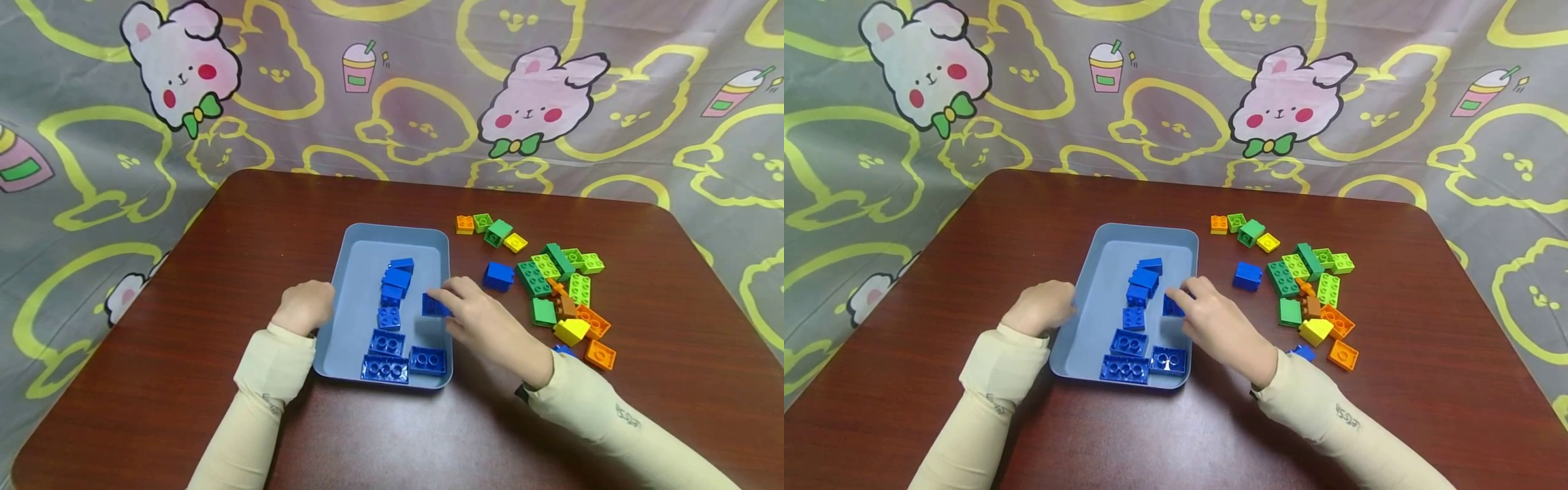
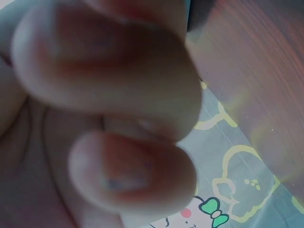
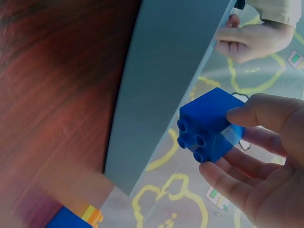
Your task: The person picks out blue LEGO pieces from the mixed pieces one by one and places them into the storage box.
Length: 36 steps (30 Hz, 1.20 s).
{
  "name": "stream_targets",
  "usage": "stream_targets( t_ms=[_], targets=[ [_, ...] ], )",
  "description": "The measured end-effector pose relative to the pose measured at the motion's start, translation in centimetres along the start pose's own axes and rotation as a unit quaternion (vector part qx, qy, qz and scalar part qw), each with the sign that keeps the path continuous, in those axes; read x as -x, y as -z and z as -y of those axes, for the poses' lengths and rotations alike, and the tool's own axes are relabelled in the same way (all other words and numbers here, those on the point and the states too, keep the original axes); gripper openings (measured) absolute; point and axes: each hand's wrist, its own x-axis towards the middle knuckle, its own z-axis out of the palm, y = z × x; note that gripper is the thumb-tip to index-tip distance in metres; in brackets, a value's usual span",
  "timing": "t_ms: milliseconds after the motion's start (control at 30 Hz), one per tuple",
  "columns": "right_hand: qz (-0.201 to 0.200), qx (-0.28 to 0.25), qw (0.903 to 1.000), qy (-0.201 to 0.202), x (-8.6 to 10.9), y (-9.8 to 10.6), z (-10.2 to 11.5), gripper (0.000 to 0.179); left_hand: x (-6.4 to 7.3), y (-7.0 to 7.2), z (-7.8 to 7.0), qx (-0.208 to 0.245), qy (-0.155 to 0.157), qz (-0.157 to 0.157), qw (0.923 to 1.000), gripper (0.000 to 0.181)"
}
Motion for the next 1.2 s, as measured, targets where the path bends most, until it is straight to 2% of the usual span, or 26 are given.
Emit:
stream_targets(
  t_ms=[500,700,1200],
  targets=[
    [0.058,0.047,0.9961,0.047,-0.3,-1.6,0.4,0.039,-0.2,0.1,0.0,-0.003,0.004,0.000,1.0000,0.022],
    [0.071,0.047,0.9944,0.063,-0.3,-2.0,0.7,0.037,-0.2,0.1,0.0,-0.007,-0.001,-0.003,1.0000,0.021],
    [0.086,0.058,0.9918,0.075,-0.3,-2.3,0.9,0.033,-0.2,-0.1,0.1,-0.003,-0.002,0.000,1.0000,0.022]
  ],
)
